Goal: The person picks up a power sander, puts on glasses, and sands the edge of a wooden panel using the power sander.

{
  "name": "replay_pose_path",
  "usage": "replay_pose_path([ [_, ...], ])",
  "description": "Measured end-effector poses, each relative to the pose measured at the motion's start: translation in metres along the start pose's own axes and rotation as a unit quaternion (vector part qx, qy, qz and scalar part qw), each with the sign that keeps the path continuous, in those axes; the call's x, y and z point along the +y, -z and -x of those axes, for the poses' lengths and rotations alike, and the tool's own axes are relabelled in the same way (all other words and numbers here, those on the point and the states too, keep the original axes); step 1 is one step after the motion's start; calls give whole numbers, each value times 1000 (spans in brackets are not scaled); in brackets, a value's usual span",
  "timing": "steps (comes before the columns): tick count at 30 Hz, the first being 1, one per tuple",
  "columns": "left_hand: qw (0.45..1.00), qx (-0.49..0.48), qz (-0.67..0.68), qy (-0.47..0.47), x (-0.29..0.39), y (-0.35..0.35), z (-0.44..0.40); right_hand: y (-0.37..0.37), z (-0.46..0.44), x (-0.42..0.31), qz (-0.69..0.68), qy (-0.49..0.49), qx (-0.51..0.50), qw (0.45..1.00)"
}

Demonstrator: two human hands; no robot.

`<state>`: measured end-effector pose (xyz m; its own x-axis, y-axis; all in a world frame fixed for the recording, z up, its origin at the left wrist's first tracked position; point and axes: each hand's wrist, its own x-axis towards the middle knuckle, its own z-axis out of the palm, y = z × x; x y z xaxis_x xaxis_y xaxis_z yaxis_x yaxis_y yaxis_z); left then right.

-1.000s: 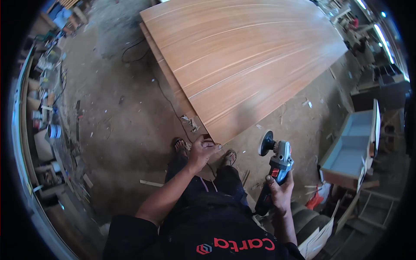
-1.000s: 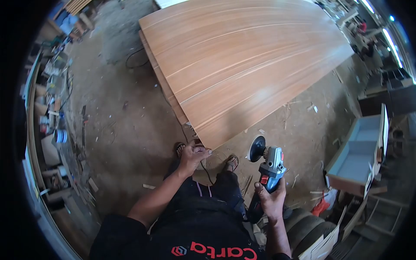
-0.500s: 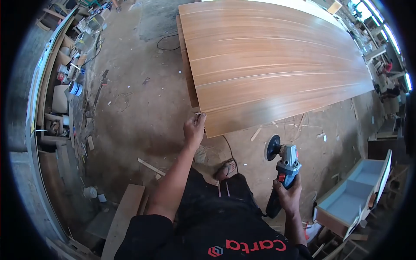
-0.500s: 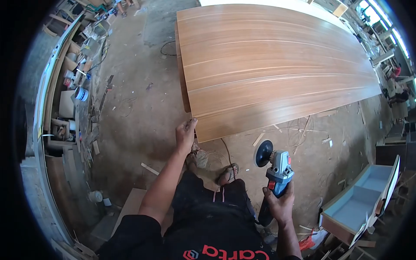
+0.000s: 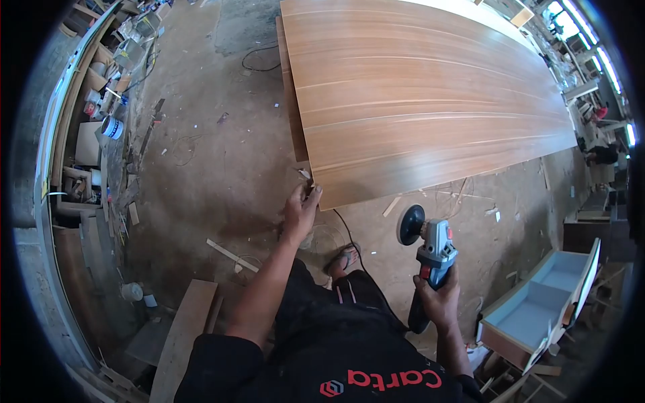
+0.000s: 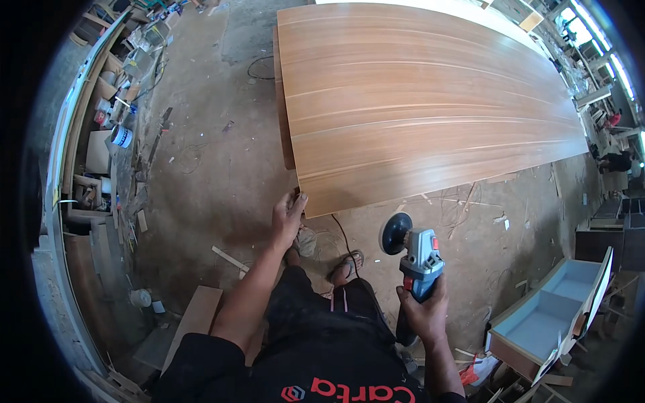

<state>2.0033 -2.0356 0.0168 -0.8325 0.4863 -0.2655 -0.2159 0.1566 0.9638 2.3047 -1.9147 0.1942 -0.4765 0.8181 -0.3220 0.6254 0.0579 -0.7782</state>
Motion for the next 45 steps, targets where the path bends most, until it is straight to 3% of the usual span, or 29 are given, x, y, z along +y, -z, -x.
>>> replay_pose_path([
  [12,980,-77,177,38,-22,7,27,-43,-13,-15,208,65,-31,975],
  [16,913,-138,311,226,-25,31,12,-68,-15,-24,247,106,-76,960],
  [27,863,-188,378,278,-26,42,6,-113,-6,-44,297,125,-76,944],
  [45,854,-226,358,302,-30,47,-2,-122,2,-66,301,52,-94,947],
])
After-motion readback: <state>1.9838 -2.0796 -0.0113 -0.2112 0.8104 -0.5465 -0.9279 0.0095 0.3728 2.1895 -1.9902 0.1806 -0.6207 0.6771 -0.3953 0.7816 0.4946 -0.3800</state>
